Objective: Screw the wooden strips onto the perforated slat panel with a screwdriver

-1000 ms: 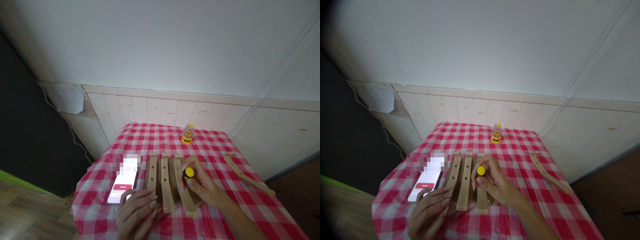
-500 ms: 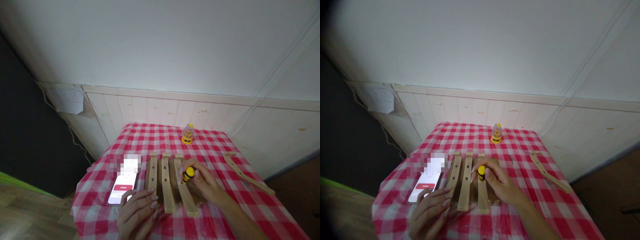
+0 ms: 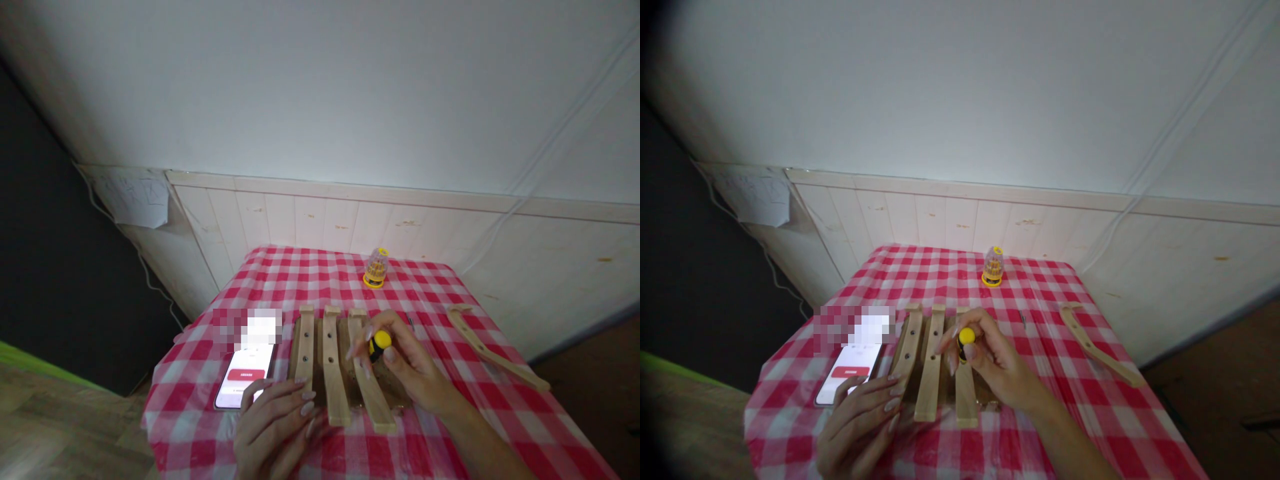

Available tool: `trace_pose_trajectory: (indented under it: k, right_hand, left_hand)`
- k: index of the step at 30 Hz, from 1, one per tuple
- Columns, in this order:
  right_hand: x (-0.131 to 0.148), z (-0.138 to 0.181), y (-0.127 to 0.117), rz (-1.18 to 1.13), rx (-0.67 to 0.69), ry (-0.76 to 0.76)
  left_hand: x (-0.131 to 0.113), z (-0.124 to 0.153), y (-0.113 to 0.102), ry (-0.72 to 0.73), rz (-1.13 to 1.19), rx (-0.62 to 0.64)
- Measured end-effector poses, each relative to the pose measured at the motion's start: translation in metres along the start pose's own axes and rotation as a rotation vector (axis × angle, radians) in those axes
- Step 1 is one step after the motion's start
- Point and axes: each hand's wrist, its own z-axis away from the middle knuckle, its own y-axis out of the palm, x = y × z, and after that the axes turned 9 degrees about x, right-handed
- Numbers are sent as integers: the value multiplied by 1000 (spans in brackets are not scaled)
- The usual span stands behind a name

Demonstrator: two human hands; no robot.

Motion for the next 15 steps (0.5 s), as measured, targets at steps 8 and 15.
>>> trace_pose_trajectory:
  k: [8,15]
  right_hand:
    - [-8,-4,3,-131,-114,98]
    - [-12,5,-6,55,-103,83]
  left_hand:
    - [1,5,2,-21,11,-12]
    - [-1,-2,0,-13,-17,-10]
